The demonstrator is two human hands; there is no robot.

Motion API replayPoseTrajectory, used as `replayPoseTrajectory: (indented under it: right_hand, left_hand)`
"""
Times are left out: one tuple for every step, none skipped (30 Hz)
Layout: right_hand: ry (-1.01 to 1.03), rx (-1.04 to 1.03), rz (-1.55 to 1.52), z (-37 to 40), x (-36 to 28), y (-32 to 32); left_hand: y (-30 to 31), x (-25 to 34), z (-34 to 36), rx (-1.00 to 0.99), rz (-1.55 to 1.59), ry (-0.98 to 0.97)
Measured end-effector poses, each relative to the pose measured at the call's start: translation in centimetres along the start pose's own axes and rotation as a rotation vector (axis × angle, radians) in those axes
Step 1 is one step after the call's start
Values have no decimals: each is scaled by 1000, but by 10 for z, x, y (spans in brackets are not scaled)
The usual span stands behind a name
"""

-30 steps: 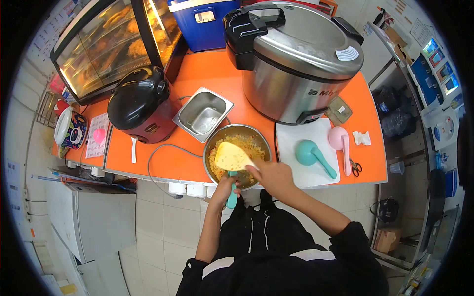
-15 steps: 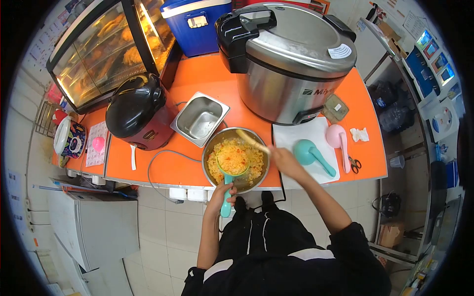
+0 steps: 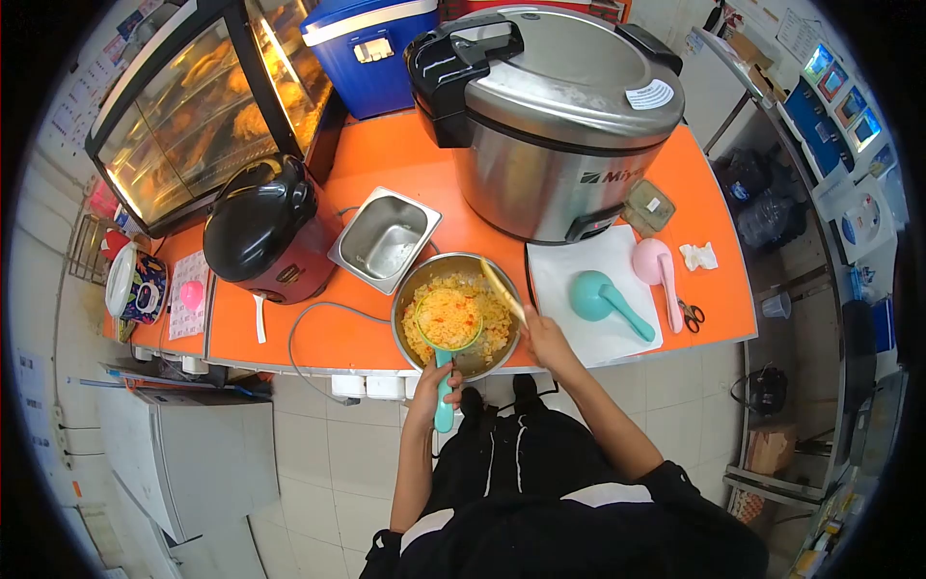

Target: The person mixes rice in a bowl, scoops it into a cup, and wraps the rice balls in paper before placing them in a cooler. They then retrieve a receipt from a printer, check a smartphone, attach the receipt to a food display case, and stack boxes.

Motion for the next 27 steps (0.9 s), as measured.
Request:
replayPoseTrajectory:
  right_hand:
    - [2, 2, -2, -1, 3, -6]
    - [157, 69, 89, 4, 1, -15]
    - [310, 135, 181, 12, -2, -27]
    - [487, 271, 221, 35, -19, -33]
    - [486, 274, 220, 41, -21, -34]
    - [437, 247, 275, 43, -21, -37]
    - [392, 221, 330, 41, -22, -40]
    - [451, 190, 321, 38, -23, -38]
    - [446, 187, 320, 35, -23, -31]
    - [426, 115, 294, 27, -26, -22]
    - [407, 45, 270, 19, -31, -16]
    - [405, 122, 300, 28, -45, -7]
    - [403, 122, 302, 31, -41, -16]
    - [410, 185, 408, 36, -33, -31]
    - [414, 250, 512, 38, -29, -39]
    - [463, 213, 491, 35, -31, -38]
    - [468, 213, 495, 28, -33, -30]
    - [490, 134, 507, 24, -36, -24]
    - [511, 58, 517, 23, -44, -20]
    - [452, 143, 537, 25, -53, -4]
    - [448, 144, 544, 26, -64, 8]
    - [481, 222, 716, 25, -75, 20]
    - [515, 300, 883, 21, -83, 27]
    - [517, 294, 886, 14, -86, 31]
    - [573, 313, 1123, 6, -87, 27]
    - [628, 331, 1361, -1, -87, 23]
    - [633, 325, 1362, -6, -91, 18]
  left_hand:
    - [-3, 0, 0, -3, -2, -1]
    - [-4, 0, -1, 85, -101, -28]
    - [-7, 1, 1, 174, -199, -54]
    - [-15, 3, 3, 200, -216, -67]
    - [-18, 3, 4, 197, -217, -66]
    - [-19, 2, 4, 197, -218, -49]
    - [-19, 4, 3, 197, -220, -37]
    - [-12, 4, 1, 199, -221, -39]
    - [-3, 0, -1, 175, -198, -28]
    - [-1, 0, -4, 147, -173, -22]
    - [-2, 0, -5, 144, -170, -24]
    - [-3, 2, -3, 156, -141, -20]
    - [-4, 3, -2, 169, -113, -14]
    - [-4, 2, -2, 167, -112, -13]
    - [-6, 1, -3, 155, -126, 3]
    - [-7, 0, -5, 144, -137, 14]
    - [-4, 0, -7, 144, -133, 9]
    - [4, -4, -4, 139, -88, -10]
    - [9, -5, 1, 130, -43, -27]
    - [12, -3, 5, 136, -57, -79]
    - [13, -1, 12, 134, -49, -76]
    - [15, 4, 19, 157, -68, -128]
    - [18, 9, 27, 181, -90, -180]
    - [21, 13, 34, 217, -141, -217]
    - [24, 12, 38, 222, -139, -220]
    - [28, 13, 42, 253, -214, -240]
    - [33, 13, 48, 287, -289, -257]
Point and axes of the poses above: each hand's wrist, its own z-axis away from the middle knuckle, its own y-axis out of the back of the hand, x = y × z, the point moved 5 cm from there along -z, towards the middle knuckle, and after that the axes turned 9 degrees about -y, right-handed, at the moved point
